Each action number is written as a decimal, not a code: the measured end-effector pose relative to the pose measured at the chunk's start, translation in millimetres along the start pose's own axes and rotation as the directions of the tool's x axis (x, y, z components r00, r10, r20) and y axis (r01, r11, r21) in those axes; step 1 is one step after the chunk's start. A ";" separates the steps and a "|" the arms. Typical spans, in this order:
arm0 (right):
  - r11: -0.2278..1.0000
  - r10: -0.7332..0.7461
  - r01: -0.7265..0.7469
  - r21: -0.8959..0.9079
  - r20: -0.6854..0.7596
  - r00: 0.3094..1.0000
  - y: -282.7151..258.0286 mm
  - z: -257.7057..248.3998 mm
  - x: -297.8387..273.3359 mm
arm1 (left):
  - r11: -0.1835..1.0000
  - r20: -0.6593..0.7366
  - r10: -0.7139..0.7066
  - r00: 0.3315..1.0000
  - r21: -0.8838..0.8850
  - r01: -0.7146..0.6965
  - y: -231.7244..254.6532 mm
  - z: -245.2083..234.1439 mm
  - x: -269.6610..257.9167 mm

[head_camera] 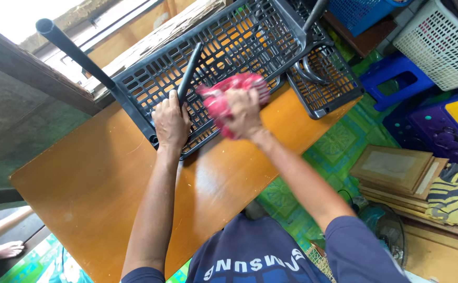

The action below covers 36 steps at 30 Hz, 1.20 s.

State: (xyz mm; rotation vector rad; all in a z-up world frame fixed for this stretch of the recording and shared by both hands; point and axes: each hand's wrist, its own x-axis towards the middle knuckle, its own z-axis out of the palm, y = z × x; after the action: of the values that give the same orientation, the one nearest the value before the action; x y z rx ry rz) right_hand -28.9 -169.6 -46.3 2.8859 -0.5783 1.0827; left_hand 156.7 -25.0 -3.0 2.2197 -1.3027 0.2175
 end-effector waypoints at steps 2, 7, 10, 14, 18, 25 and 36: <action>0.988 0.151 -0.153 0.008 0.134 0.979 45.1 -6.5 -0.5 | 1.000 0.022 0.004 1.000 0.000 -0.004 -1.0 0.0 -4.7; 0.892 0.421 -0.373 -0.256 0.169 0.891 167.0 -31.0 18.6 | 1.000 0.039 0.017 0.999 0.003 -0.017 1.8 -3.9 -3.4; 0.808 0.586 -0.569 -0.152 0.119 0.801 212.3 -18.2 46.5 | 1.000 0.042 0.013 0.999 -0.017 -0.012 5.4 -6.0 -4.3; 0.885 0.459 -0.454 -0.098 0.037 0.887 242.7 12.1 69.3 | 1.000 0.042 0.005 0.999 0.004 -0.005 4.7 -6.5 -2.6; 0.844 0.508 -0.445 -0.300 0.176 0.843 242.9 35.3 72.0 | 1.000 0.069 -0.017 0.997 0.024 0.015 2.7 -1.5 2.4; 0.821 0.558 -0.556 -0.128 0.385 0.735 136.5 6.6 51.8 | 0.998 0.072 -0.050 0.996 0.032 0.048 3.1 0.2 5.2; 0.982 0.056 -0.075 0.174 0.113 0.992 2.6 -11.7 -12.0 | 0.998 0.083 -0.026 0.996 0.059 0.021 3.6 -1.7 3.4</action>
State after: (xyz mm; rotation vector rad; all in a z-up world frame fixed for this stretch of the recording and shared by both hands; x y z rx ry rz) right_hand -45.5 -166.4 -45.3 3.1169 -0.6142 1.0423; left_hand 155.6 -28.0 1.2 2.3141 -1.3289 0.1568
